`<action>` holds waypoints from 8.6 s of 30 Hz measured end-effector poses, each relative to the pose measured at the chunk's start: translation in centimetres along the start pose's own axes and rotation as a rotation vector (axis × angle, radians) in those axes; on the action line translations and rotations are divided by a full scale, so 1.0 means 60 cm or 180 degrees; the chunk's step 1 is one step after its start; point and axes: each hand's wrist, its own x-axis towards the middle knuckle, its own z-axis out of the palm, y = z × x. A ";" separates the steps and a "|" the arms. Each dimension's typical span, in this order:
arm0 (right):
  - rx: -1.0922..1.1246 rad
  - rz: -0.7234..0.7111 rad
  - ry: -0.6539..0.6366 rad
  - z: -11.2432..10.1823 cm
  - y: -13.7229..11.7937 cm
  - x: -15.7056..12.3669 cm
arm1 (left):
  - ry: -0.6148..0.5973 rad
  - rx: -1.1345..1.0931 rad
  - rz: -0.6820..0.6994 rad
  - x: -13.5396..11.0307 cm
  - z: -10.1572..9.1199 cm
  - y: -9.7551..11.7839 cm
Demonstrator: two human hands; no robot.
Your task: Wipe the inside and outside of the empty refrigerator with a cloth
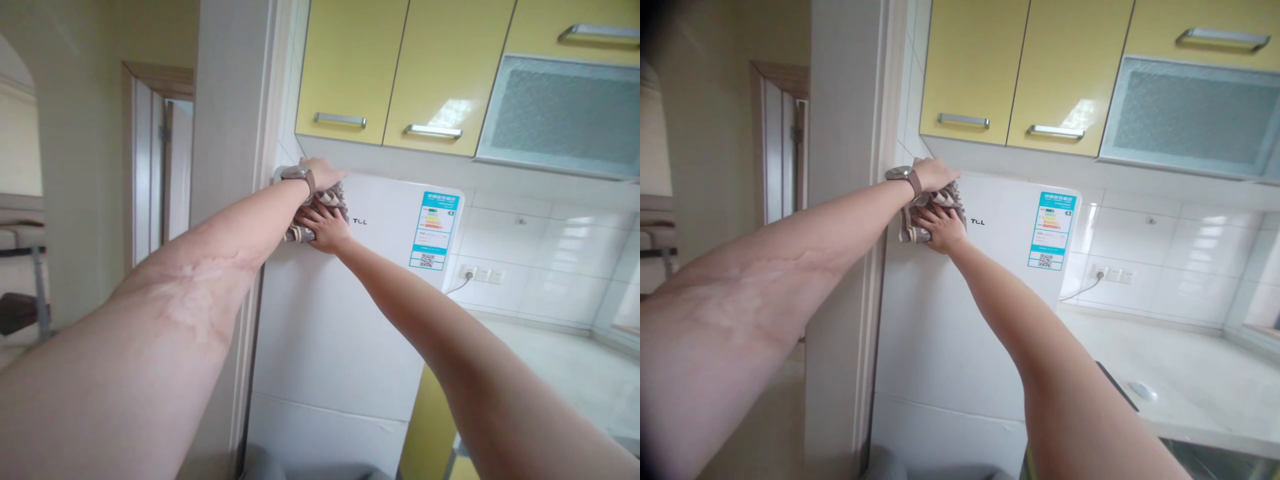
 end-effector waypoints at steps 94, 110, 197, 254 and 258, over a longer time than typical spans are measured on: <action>-0.0431 0.1981 0.0861 0.117 0.159 -0.416 | 0.0796 -0.0483 -0.0050 -0.078 0.079 0.012; -0.0512 0.2057 0.0730 0.168 0.123 -0.479 | 0.0895 -0.0282 -0.0053 -0.077 0.082 0.009; 0.0868 -0.0977 -0.1200 0.200 0.092 -0.690 | 0.0699 -0.1141 0.0173 -0.077 0.080 0.005; -0.0517 0.1245 0.0677 0.086 0.141 -0.292 | 0.0860 -0.0374 0.0057 -0.057 0.089 0.004; -0.0564 0.1251 0.0729 0.089 0.133 -0.297 | 0.0904 -0.0255 0.0024 -0.058 0.088 0.006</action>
